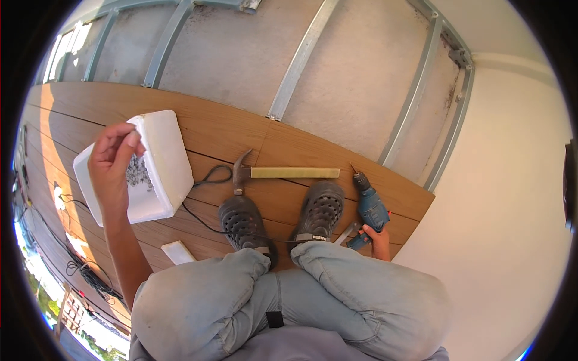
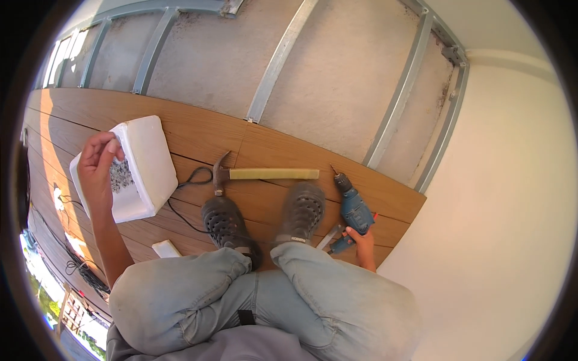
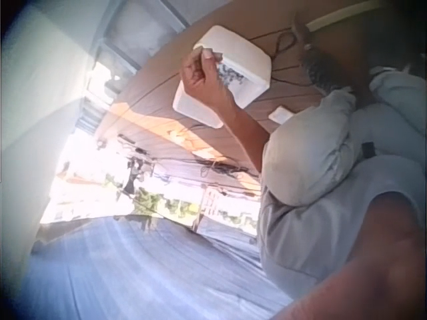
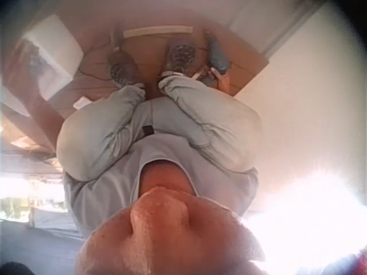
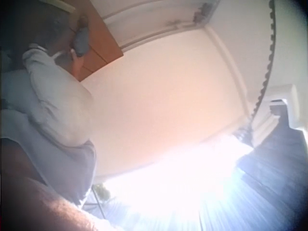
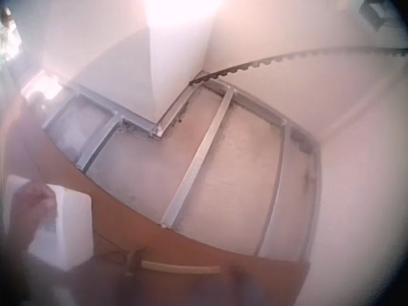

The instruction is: The person installs wood-textured deck flooring boards by aligning them, using a hammer and a protective block to tap them into place, and then securing them to the metal frame using a drill and screws.

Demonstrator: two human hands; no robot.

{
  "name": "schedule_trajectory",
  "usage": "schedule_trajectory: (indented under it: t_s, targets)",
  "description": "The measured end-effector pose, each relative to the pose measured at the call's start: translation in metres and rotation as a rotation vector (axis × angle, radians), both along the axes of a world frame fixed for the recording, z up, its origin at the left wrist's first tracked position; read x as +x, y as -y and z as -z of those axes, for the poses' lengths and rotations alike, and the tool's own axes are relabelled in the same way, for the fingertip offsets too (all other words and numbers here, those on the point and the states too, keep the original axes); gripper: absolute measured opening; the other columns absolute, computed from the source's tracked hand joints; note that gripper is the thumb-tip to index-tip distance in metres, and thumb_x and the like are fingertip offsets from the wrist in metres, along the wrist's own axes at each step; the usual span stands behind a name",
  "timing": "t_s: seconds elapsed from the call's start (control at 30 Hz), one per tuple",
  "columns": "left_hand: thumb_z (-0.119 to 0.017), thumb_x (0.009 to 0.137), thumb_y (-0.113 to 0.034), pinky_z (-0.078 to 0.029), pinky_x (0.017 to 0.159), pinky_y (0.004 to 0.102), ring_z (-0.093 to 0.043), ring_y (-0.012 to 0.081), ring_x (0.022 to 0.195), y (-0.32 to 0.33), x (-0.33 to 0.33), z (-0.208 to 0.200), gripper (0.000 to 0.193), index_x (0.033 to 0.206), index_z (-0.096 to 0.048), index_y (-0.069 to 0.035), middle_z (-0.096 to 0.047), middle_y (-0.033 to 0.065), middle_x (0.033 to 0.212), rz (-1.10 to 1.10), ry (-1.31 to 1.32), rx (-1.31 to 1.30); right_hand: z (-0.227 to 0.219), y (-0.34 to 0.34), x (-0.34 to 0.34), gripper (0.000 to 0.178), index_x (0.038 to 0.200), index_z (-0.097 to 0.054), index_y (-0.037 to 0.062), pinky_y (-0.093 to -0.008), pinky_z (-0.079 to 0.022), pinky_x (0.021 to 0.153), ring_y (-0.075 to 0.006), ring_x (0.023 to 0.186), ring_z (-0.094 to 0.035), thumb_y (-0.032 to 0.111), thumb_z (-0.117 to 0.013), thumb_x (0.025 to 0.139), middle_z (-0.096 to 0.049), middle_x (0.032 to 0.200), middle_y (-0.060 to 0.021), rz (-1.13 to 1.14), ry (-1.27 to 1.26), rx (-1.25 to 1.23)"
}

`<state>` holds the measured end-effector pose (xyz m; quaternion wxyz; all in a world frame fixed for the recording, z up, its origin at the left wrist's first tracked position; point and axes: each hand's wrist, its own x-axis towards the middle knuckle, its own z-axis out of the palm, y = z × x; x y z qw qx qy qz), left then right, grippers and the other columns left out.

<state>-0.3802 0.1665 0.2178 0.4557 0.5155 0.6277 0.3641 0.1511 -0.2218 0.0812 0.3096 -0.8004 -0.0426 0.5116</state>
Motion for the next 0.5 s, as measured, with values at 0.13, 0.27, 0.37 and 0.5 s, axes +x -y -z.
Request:
schedule_trajectory:
  t_s: [0.13,0.27,0.37,0.5]
  targets:
    - [-0.069,0.098,-0.003,-0.053,0.08,0.0253,-0.065,0.0097,0.085,0.001,0.091,0.043,0.016,0.115,-0.069,-0.002,-0.069,0.003,0.097,0.266,0.342,-0.2,-0.012,0.005,0.014,0.039,0.124,-0.058,0.0017,-0.0334,-0.057,0.068,-0.0209,0.084,-0.071,0.012,-0.076,0.091,-0.071,0.097,-0.0123,0.2,-0.151,0.086]
    - [-0.07,0.1,-0.008,-0.054,0.078,0.0269,-0.066,0.0114,0.085,0.024,0.121,0.114,0.014,0.113,-0.068,-0.002,-0.069,0.0025,0.096,0.296,0.573,-0.505,-0.036,-0.01,0.018,0.041,0.129,-0.054,0.0,-0.038,-0.06,0.068,-0.0241,0.082,-0.071,0.009,-0.072,0.093,-0.071,0.098,-0.0169,0.379,-0.277,0.116]
    - [-0.067,0.104,-0.014,-0.055,0.077,0.0279,-0.067,0.013,0.084,0.035,0.13,0.139,0.014,0.113,-0.068,-0.003,-0.069,0.003,0.095,0.26,0.757,-0.654,-0.072,-0.044,0.01,0.044,0.129,-0.054,-0.0007,-0.0392,-0.063,0.067,-0.0248,0.082,-0.073,0.009,-0.075,0.091,-0.071,0.097,-0.0172,0.261,-0.21,0.154]
    - [-0.06,0.108,-0.022,-0.056,0.076,0.0301,-0.067,0.0162,0.081,0.042,0.142,0.152,0.019,0.109,-0.066,-0.004,-0.068,0.0045,0.091,0.253,0.841,-0.758,-0.133,-0.122,-0.013,0.046,0.125,-0.055,-0.0038,-0.0395,-0.064,0.066,-0.0254,0.078,-0.074,0.008,-0.077,0.087,-0.072,0.093,-0.018,0.007,-0.111,0.343]
